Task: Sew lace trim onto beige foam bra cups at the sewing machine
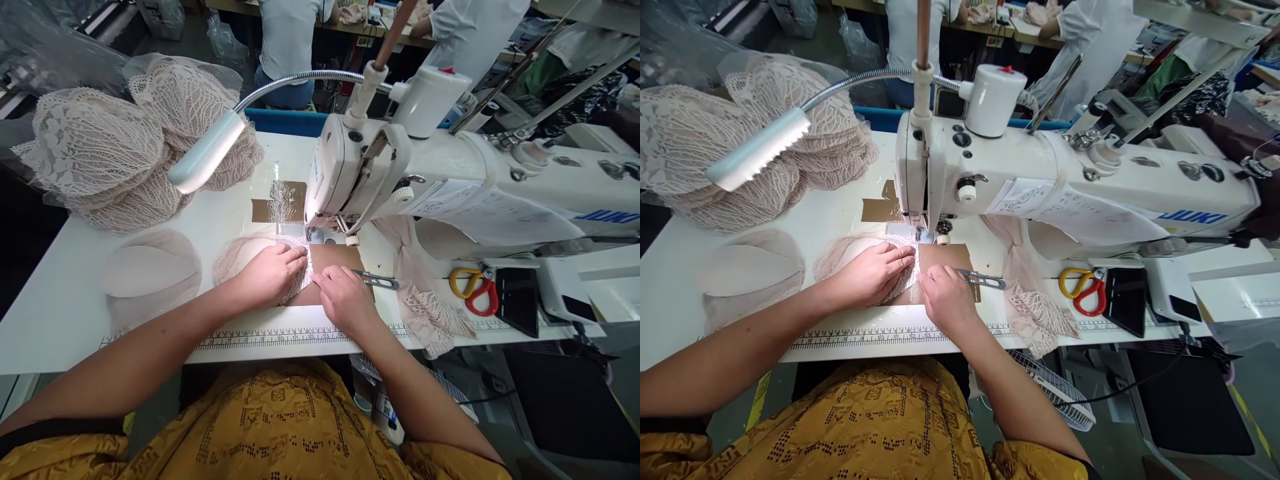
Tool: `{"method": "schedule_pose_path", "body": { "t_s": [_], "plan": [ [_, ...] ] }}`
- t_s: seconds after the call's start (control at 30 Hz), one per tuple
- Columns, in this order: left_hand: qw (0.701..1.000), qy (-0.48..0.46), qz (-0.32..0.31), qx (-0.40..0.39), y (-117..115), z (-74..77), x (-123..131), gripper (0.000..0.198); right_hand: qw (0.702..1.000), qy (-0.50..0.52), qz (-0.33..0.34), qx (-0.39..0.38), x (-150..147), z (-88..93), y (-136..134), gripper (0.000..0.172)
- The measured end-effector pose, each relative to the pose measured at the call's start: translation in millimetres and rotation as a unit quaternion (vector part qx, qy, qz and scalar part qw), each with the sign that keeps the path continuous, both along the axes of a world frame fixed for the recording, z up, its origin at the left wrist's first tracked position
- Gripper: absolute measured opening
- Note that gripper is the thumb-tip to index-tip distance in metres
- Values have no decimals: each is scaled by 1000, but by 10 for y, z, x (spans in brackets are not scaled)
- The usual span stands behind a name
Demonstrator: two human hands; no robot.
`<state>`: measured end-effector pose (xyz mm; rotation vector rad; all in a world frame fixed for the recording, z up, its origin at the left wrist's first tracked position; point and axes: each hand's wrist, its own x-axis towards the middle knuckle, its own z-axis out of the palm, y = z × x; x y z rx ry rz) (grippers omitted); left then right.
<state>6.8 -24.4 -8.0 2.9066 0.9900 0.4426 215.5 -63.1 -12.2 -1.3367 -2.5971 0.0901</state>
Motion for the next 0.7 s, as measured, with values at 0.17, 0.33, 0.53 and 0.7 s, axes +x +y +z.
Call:
{"method": "schedule_pose_path", "body": {
  "t_s": [0.17, 0.33, 0.53, 0.7],
  "plan": [
    [1000, 20, -16, 0, 131, -25, -70, 38, 999, -31, -20, -34, -37, 72, 76, 28],
    [998, 58, -37, -6, 314, -73, -135, 45, 995, -55, -31, -75, -89, 166, 213, 27],
    [996, 59, -68, 3, 581, -89, -178, 46, 995, -51, -43, -78, -150, 175, 408, 31],
    [996, 58, -63, 20, 732, -56, -202, 43, 997, -45, -52, -40, -161, 90, 453, 33]
  ]
}}
